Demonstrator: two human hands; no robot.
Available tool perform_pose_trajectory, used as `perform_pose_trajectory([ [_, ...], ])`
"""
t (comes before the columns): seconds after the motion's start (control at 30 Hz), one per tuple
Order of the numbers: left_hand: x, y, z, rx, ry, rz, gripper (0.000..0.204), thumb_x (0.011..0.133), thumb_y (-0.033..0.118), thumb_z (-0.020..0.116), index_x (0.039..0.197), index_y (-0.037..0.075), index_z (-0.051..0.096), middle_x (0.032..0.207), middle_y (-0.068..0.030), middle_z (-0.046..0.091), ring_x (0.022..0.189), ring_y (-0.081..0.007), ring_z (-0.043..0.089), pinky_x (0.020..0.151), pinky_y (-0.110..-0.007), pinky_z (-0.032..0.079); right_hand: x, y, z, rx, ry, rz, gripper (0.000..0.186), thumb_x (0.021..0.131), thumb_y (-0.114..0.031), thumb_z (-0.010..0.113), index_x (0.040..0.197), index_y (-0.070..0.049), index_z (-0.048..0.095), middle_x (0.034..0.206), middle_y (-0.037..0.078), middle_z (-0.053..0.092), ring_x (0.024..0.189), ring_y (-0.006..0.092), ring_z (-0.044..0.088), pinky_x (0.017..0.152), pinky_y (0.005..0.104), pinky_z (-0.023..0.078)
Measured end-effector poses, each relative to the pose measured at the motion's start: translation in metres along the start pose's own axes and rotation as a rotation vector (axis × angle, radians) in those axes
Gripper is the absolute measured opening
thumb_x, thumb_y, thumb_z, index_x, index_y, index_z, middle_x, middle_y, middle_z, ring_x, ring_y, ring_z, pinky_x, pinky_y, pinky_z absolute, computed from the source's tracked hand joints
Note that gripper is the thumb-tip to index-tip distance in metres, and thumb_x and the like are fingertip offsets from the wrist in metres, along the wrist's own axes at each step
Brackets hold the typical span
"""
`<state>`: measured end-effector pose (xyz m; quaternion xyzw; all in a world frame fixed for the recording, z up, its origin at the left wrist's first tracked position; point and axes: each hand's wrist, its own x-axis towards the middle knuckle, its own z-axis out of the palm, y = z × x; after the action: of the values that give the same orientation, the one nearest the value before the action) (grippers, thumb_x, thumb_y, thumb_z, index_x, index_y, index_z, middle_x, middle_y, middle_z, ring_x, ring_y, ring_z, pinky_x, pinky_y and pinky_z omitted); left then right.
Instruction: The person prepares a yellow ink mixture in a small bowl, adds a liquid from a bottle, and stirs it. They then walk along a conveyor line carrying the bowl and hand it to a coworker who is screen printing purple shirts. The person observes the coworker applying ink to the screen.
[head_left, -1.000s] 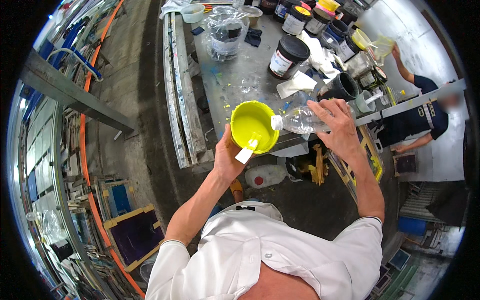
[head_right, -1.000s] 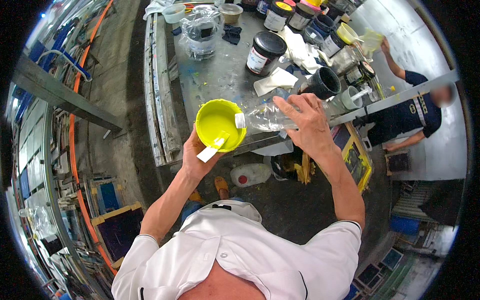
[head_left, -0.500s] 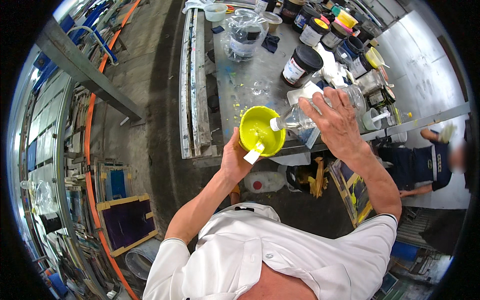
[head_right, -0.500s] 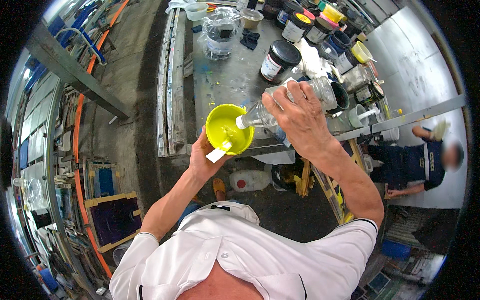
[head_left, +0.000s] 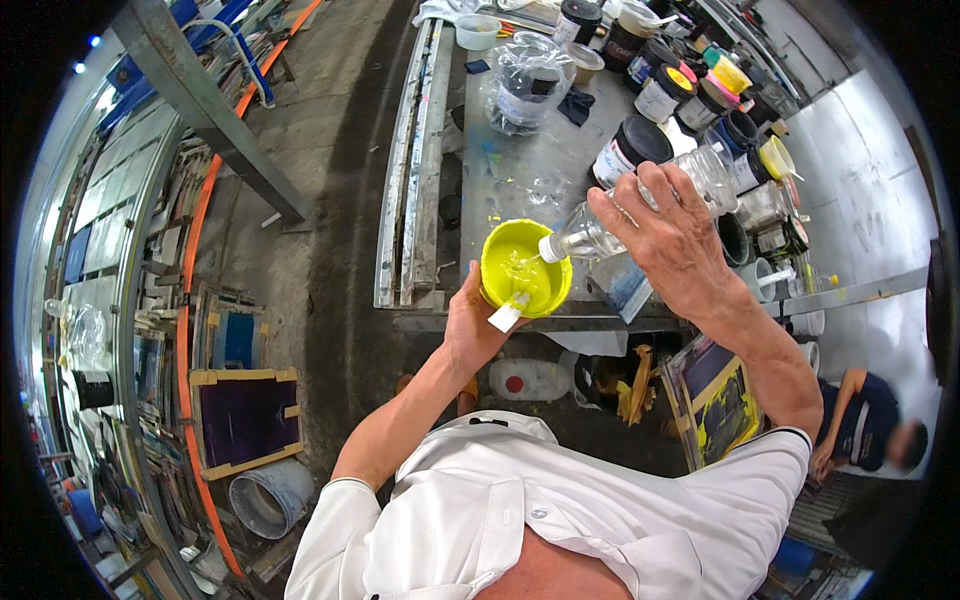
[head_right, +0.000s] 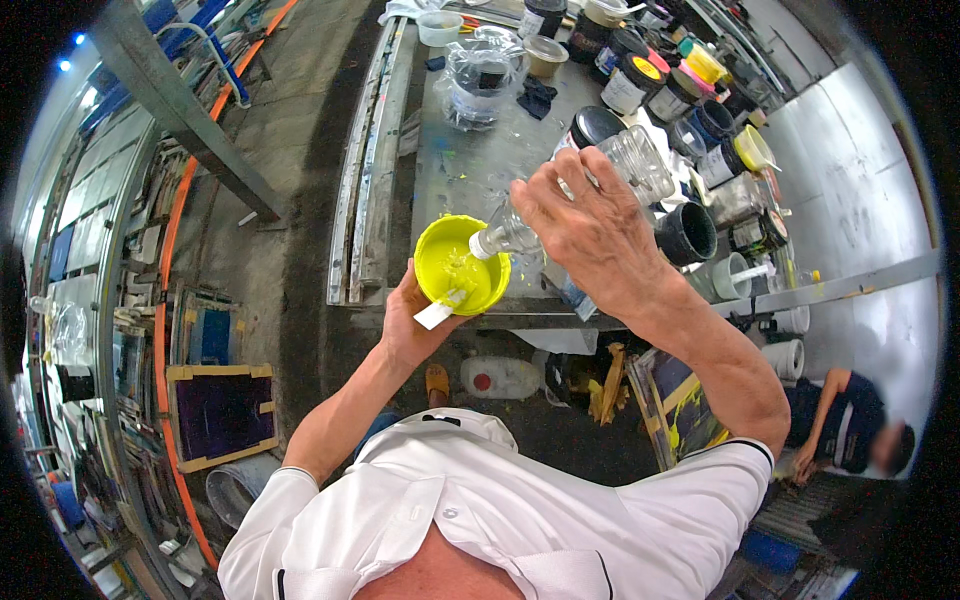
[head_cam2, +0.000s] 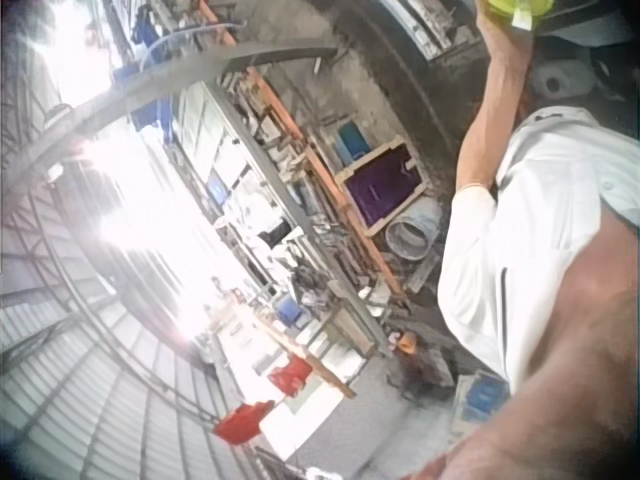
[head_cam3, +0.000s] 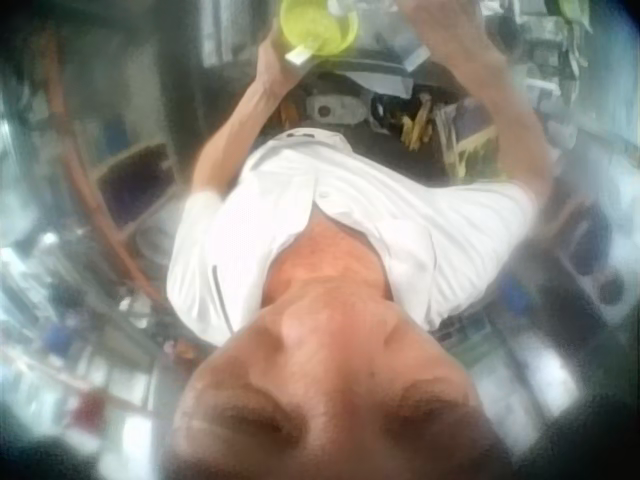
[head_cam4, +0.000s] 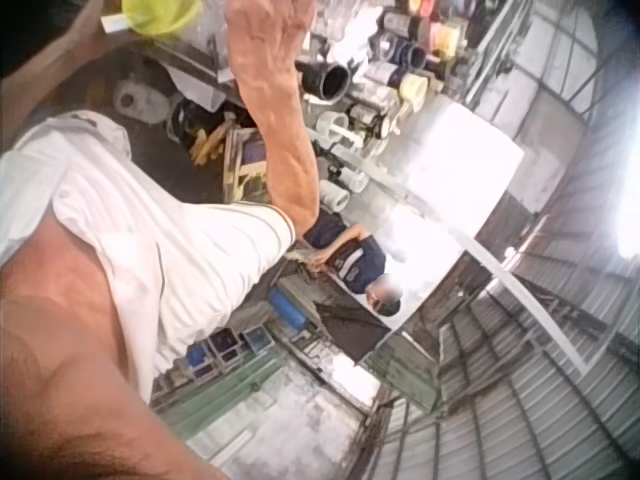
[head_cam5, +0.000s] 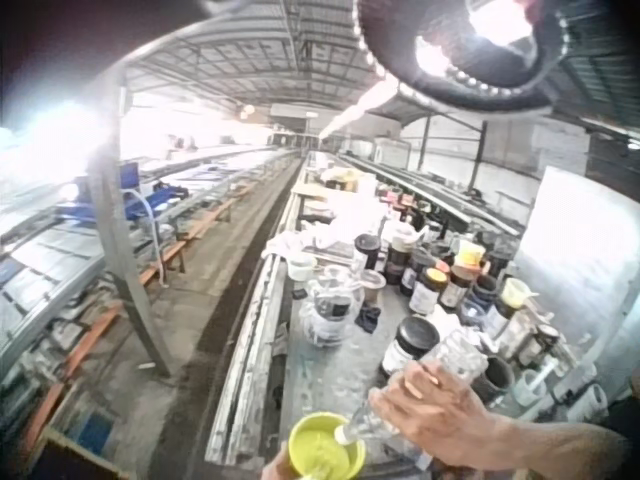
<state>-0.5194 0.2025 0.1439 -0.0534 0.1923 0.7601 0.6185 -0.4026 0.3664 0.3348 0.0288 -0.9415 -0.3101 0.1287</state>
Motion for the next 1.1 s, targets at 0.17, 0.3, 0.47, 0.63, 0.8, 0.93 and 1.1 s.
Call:
perform_pose_trajectory([
  [0.17, 0.000, 0.001, -0.001, -0.004, 0.013, 0.035, 0.054, 0.101, 0.051, 0.032, 0.139, 0.014, 0.044, 0.140, -0.0108, 0.049, 0.127, -0.0295, 0.050, 0.105, -0.053, 0.040, 0.009, 0.002, 0.005, -0.002, 0.024, -0.043, 0.037, 0.074, -0.009, 0.065, 0.111, -0.009, 0.066, 0.099, 0.005, 0.060, 0.109, 0.0230, 0.052, 0.103, 0.0374, 0.035],
  [0.3, 0.004, 0.002, -0.003, -0.029, -0.009, 0.063, 0.054, 0.101, 0.051, 0.032, 0.139, 0.014, 0.045, 0.140, -0.0107, 0.050, 0.126, -0.0295, 0.050, 0.105, -0.052, 0.041, 0.014, 0.004, 0.009, -0.030, 0.033, -0.100, 0.039, 0.074, -0.010, 0.065, 0.113, -0.009, 0.065, 0.099, 0.005, 0.061, 0.109, 0.0230, 0.052, 0.104, 0.0375, 0.034],
  [0.47, 0.005, 0.002, -0.003, -0.025, 0.026, 0.098, 0.054, 0.101, 0.051, 0.032, 0.138, 0.014, 0.046, 0.138, -0.0105, 0.052, 0.124, -0.0290, 0.053, 0.103, -0.050, 0.044, 0.013, 0.004, 0.019, 0.059, 0.053, -0.075, 0.041, 0.075, -0.007, 0.063, 0.116, -0.008, 0.064, 0.103, 0.006, 0.060, 0.109, 0.0238, 0.051, 0.103, 0.0380, 0.035],
  [0.63, -0.006, 0.008, -0.003, -0.017, 0.056, 0.152, 0.052, 0.102, 0.050, 0.031, 0.136, 0.014, 0.046, 0.135, -0.0078, 0.054, 0.123, -0.0264, 0.053, 0.104, -0.048, 0.043, 0.001, 0.003, 0.041, 0.505, -0.082, 0.154, 0.060, 0.064, 0.000, 0.072, 0.122, -0.009, 0.061, 0.108, 0.008, 0.058, 0.109, 0.0263, 0.050, 0.099, 0.0393, 0.038],
  [0.8, -0.015, 0.017, -0.011, -0.087, 0.046, 0.240, 0.049, 0.102, 0.048, 0.033, 0.134, 0.014, 0.048, 0.134, -0.0073, 0.055, 0.123, -0.0263, 0.054, 0.104, -0.047, 0.043, -0.008, -0.005, 0.084, 1.110, -0.139, 0.437, 0.071, 0.056, -0.006, 0.082, 0.124, -0.010, 0.060, 0.113, 0.008, 0.060, 0.107, 0.0293, 0.053, 0.099, 0.0397, 0.041],
  [0.93, -0.034, 0.026, -0.018, -0.206, 0.033, 0.318, 0.046, 0.100, 0.043, 0.042, 0.133, 0.013, 0.050, 0.134, -0.0099, 0.054, 0.124, -0.0298, 0.053, 0.104, -0.051, 0.042, -0.008, -0.025, 0.143, 1.747, 0.091, 0.873, 0.067, 0.063, -0.004, 0.084, 0.123, -0.005, 0.055, 0.117, 0.008, 0.061, 0.103, 0.0204, 0.058, 0.092, 0.0331, 0.046],
  [1.1, -0.073, 0.039, -0.027, -0.411, 0.026, 0.415, 0.046, 0.095, 0.035, 0.052, 0.133, 0.009, 0.052, 0.137, -0.0155, 0.051, 0.127, -0.0357, 0.049, 0.106, -0.059, 0.039, -0.011, -0.059, 0.217, 1.658, 0.364, 1.065, 0.062, 0.067, -0.007, 0.084, 0.121, -0.001, 0.054, 0.114, 0.008, 0.059, 0.099, 0.0178, 0.058, 0.088, 0.0303, 0.047],
])
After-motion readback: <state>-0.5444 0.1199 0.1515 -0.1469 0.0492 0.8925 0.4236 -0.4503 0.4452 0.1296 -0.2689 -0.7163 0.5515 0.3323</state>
